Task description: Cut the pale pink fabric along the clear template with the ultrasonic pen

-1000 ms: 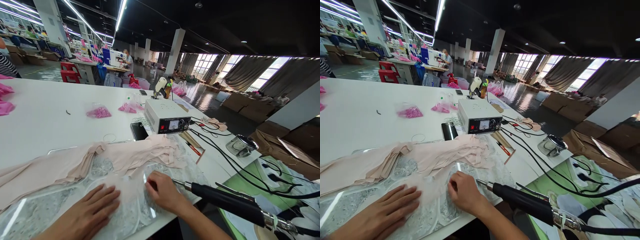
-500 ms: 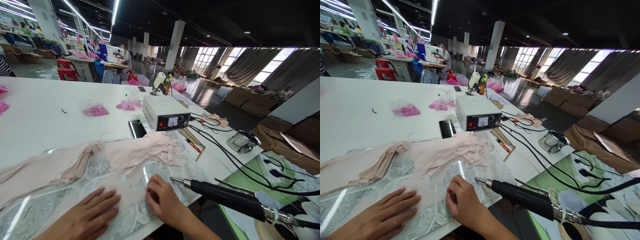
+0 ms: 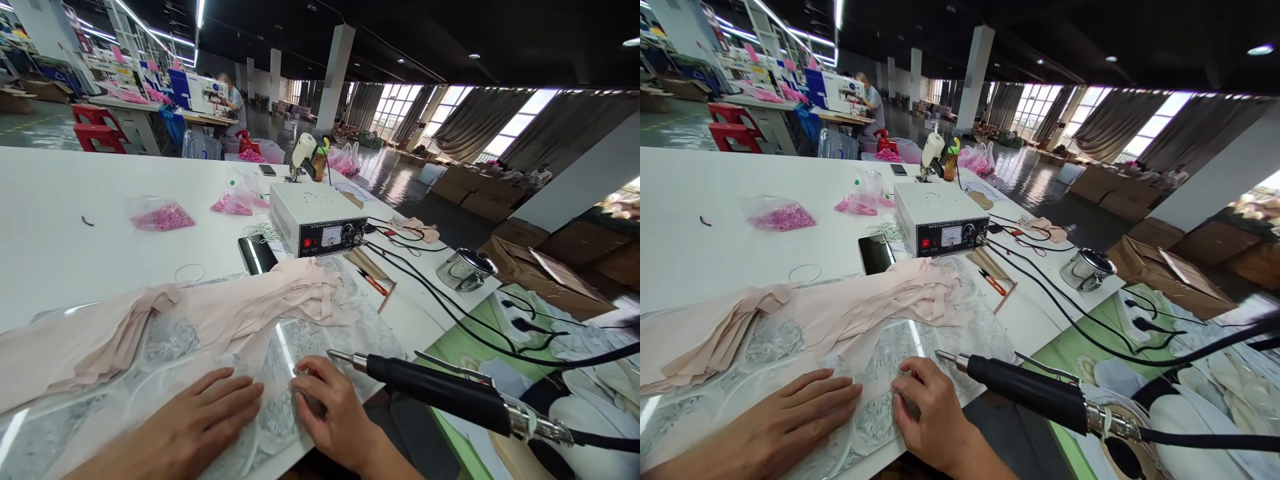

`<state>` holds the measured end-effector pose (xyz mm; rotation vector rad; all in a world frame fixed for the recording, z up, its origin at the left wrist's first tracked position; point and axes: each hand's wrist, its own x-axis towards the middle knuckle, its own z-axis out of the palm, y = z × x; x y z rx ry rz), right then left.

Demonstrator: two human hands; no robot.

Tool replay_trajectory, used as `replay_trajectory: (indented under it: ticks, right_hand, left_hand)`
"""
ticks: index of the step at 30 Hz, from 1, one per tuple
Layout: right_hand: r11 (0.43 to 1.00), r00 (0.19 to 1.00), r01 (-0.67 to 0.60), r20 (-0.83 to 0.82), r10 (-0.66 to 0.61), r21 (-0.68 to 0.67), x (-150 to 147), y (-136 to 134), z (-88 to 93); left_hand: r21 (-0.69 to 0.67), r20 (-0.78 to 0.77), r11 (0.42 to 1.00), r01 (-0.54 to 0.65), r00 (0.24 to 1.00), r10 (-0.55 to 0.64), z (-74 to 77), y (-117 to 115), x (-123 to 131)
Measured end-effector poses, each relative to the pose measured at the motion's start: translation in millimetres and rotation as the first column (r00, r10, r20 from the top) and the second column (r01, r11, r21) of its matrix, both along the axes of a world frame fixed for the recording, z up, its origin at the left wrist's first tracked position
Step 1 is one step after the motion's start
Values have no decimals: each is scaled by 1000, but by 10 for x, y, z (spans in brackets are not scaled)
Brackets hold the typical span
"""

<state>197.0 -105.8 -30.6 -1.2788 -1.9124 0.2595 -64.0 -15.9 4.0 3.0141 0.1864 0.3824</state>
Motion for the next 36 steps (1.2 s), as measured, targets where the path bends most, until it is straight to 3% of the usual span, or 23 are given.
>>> replay_trajectory:
  ticks: [4,11,24,31,36]
  right_hand:
    - [998,1000,-27,18,26,55,52,-101,-31]
    - [994,992,5,127,-19,107,13,-135,-112]
    - [993,987,14,157,-32,116,17,-131,-117]
    - [990,989,14,144,-34,141,20,-122,-125]
    - [989,990,14,140,-34,144,26,-131,-139]
  left_hand:
    - [34,4,998,45,999,-45,-56,66,120]
    - [-7,-59,998,64,996,-65,-207,123,32]
    - [-23,-64,996,89,994,-90,-255,142,25]
    - [-158,-48,985,72,996,-80,-239,150,24]
    - [-45,-33,997,63,997,-65,-289,110,12]
